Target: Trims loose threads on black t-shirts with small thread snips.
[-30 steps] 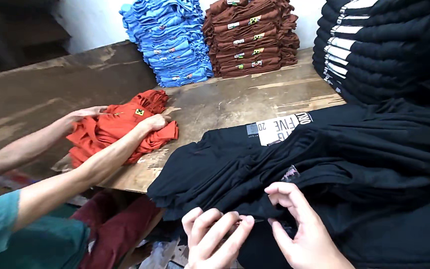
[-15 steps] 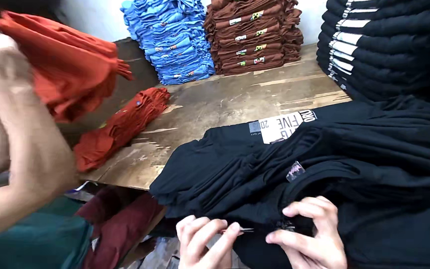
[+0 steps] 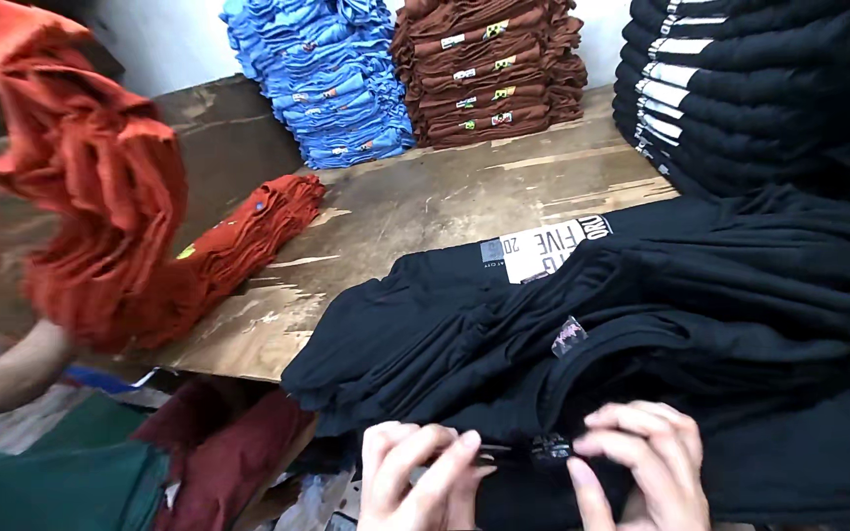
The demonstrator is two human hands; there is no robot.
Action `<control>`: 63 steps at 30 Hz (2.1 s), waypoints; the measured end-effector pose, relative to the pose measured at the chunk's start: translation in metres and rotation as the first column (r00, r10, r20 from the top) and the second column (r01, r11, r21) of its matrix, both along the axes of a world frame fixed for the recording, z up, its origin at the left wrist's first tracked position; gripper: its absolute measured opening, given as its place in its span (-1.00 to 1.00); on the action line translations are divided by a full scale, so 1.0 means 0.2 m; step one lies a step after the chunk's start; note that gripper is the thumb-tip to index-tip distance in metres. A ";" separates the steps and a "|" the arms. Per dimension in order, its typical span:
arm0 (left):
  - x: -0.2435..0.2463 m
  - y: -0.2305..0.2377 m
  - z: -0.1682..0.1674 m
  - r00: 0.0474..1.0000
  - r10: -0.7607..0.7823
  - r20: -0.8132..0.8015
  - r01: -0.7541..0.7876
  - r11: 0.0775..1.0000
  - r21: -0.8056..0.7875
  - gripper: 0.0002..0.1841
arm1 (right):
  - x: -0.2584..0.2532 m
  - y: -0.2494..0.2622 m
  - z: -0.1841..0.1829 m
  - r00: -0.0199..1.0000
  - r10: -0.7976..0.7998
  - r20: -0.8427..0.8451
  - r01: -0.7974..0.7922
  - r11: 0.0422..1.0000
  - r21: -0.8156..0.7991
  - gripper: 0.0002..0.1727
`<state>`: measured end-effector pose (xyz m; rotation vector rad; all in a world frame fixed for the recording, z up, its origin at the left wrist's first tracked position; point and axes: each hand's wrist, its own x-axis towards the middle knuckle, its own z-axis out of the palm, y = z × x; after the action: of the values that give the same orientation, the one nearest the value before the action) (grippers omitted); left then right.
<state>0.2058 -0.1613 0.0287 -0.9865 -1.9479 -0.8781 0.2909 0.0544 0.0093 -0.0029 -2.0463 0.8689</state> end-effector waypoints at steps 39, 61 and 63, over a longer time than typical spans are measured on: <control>0.13 0.07 0.14 0.864 0.045 0.501 -0.035 0.999 -0.029 -0.63 | 0.03 -0.10 -0.01 0.988 0.116 -0.104 -0.140 0.950 -0.279 -0.87; 0.23 0.20 0.14 0.970 0.242 -0.001 -0.231 0.925 -0.301 -0.87 | 0.04 -0.10 -0.08 0.978 0.137 -0.155 -0.143 0.989 -0.025 -0.87; 0.22 0.19 0.13 0.971 0.240 -0.003 -0.230 0.927 -0.297 -0.87 | 0.04 -0.09 -0.07 0.972 0.168 -0.162 -0.172 0.985 -0.011 -0.87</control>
<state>0.2504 -0.1236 0.0551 -0.8812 -2.2150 -0.4789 0.2993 0.0358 -0.0055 0.2257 -1.9040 0.9677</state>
